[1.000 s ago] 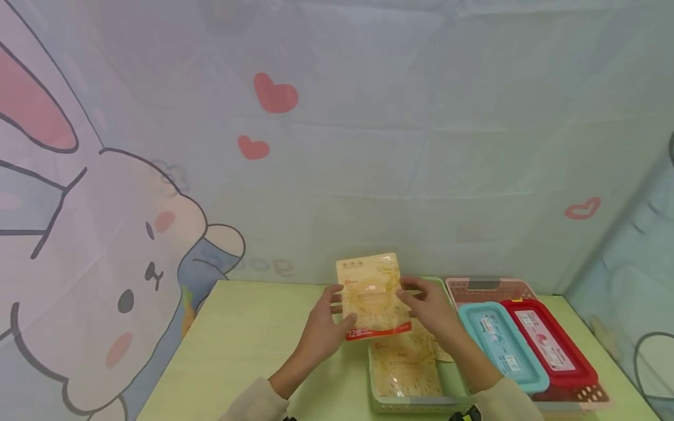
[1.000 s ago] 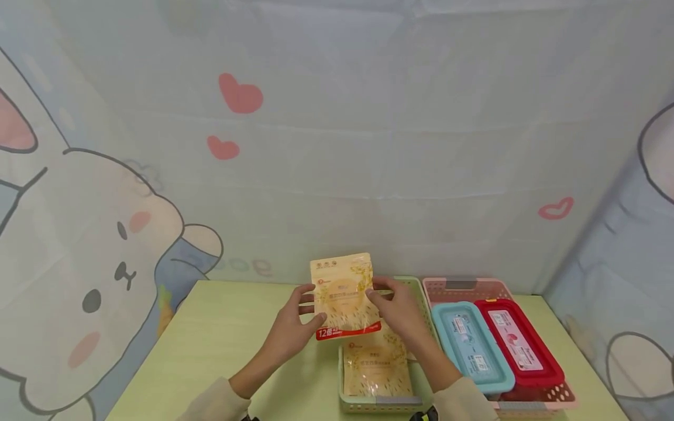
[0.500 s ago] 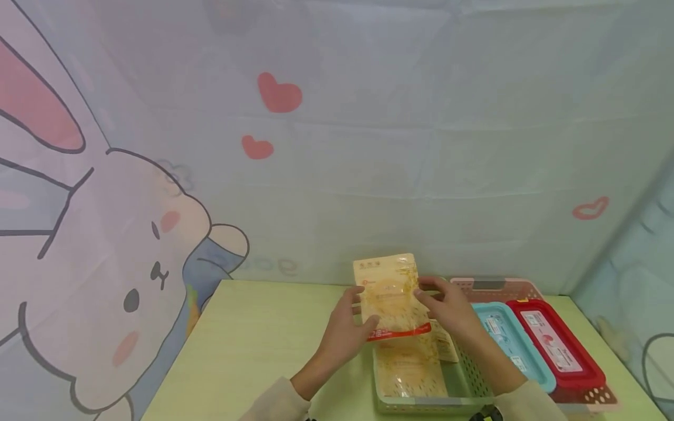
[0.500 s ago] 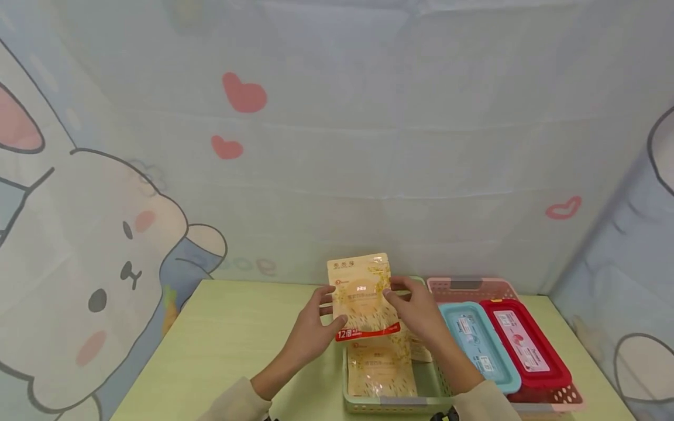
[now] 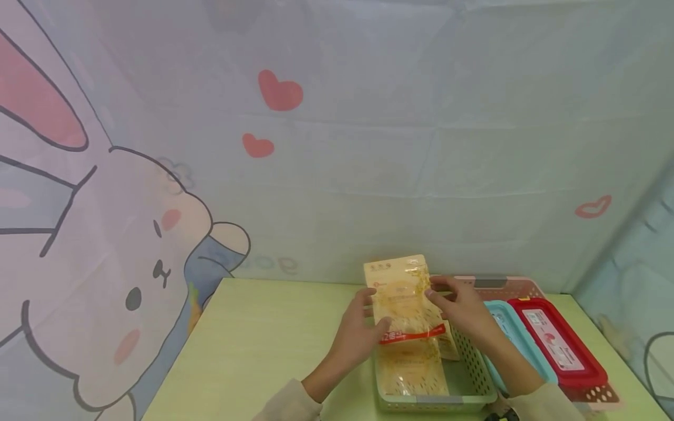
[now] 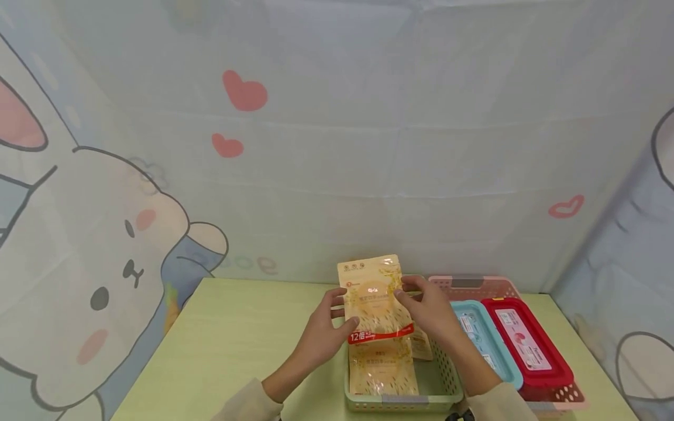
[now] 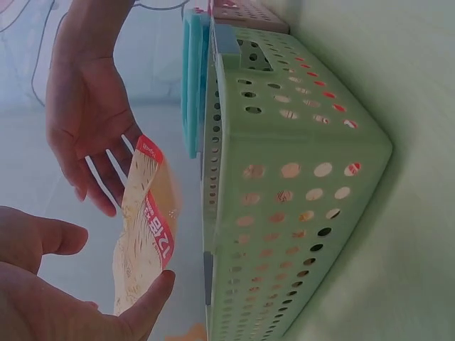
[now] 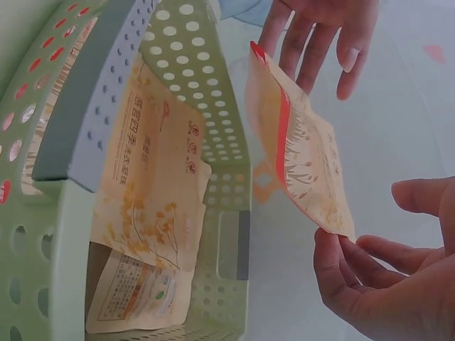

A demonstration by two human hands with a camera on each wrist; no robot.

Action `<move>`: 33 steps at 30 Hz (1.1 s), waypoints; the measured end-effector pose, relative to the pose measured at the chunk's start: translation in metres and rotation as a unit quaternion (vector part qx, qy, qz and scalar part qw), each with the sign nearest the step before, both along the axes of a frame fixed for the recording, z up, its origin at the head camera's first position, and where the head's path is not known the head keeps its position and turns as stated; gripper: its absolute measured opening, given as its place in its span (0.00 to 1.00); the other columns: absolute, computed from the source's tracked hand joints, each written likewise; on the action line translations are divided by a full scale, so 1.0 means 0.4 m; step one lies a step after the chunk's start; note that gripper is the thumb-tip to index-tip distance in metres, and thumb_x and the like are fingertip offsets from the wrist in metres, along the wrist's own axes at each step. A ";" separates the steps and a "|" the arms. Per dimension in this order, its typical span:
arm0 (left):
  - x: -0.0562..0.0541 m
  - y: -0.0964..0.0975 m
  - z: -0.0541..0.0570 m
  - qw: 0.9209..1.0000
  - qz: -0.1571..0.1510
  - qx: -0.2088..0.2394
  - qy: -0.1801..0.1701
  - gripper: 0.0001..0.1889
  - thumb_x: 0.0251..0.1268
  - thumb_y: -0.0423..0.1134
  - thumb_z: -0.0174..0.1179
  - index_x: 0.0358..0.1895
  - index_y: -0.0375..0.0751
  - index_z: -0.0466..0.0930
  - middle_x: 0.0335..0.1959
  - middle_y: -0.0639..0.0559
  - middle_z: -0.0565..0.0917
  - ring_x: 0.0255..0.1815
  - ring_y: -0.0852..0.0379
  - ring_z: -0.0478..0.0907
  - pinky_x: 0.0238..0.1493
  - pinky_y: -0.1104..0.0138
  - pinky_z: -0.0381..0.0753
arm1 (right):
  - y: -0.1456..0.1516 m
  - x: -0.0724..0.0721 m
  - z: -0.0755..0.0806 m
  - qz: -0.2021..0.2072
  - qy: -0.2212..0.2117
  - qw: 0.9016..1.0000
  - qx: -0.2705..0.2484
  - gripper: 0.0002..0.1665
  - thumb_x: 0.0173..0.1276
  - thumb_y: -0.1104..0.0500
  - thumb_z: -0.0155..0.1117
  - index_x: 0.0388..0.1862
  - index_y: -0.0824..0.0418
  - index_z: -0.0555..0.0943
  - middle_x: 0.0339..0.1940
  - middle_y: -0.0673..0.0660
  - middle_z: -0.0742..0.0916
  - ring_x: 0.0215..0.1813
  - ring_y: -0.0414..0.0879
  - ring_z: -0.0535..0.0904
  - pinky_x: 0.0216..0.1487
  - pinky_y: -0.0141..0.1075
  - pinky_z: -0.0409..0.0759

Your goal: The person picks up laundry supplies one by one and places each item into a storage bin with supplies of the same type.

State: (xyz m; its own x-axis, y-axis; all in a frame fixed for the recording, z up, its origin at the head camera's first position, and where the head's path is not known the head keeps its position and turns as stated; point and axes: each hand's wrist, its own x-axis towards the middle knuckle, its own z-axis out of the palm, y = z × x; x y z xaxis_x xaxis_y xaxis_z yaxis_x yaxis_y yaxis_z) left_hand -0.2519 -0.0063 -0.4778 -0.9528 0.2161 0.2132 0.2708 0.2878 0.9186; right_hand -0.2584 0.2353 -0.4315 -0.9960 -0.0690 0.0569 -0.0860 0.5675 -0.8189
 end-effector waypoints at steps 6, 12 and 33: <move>0.004 0.013 -0.001 1.000 0.003 0.000 -0.009 0.33 0.72 0.41 0.67 0.76 0.39 0.67 0.70 0.35 0.74 0.65 0.38 0.78 0.55 0.46 0.85 | 0.009 0.003 0.002 -0.009 -0.008 1.000 0.017 0.34 0.82 0.49 0.63 0.77 0.66 0.71 0.68 0.69 0.80 0.62 0.62 0.81 0.51 0.46 0.88; 0.011 0.020 -0.004 1.000 0.000 -0.003 -0.011 0.34 0.71 0.42 0.67 0.76 0.38 0.67 0.69 0.36 0.75 0.64 0.37 0.78 0.55 0.45 0.84 | 0.017 0.002 -0.001 -0.011 -0.004 0.999 0.033 0.34 0.82 0.49 0.63 0.77 0.66 0.71 0.66 0.68 0.81 0.60 0.62 0.81 0.49 0.46 0.88; 0.032 0.044 -0.009 0.999 -0.032 -0.013 -0.021 0.33 0.72 0.44 0.67 0.76 0.37 0.68 0.66 0.34 0.76 0.63 0.36 0.78 0.55 0.45 0.84 | 0.061 0.027 0.008 0.016 -0.028 0.999 0.022 0.37 0.83 0.49 0.62 0.78 0.71 0.67 0.64 0.72 0.82 0.58 0.60 0.82 0.48 0.50 0.88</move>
State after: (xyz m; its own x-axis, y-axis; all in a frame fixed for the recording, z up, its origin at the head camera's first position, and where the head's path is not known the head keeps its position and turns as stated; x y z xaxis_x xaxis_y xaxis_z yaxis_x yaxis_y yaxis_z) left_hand -0.2392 0.0114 -0.4813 -0.9448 0.2820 0.1667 0.2508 0.2953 0.9219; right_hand -0.2477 0.2598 -0.4281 -0.9948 -0.1015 -0.0018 -0.0598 0.6007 -0.7972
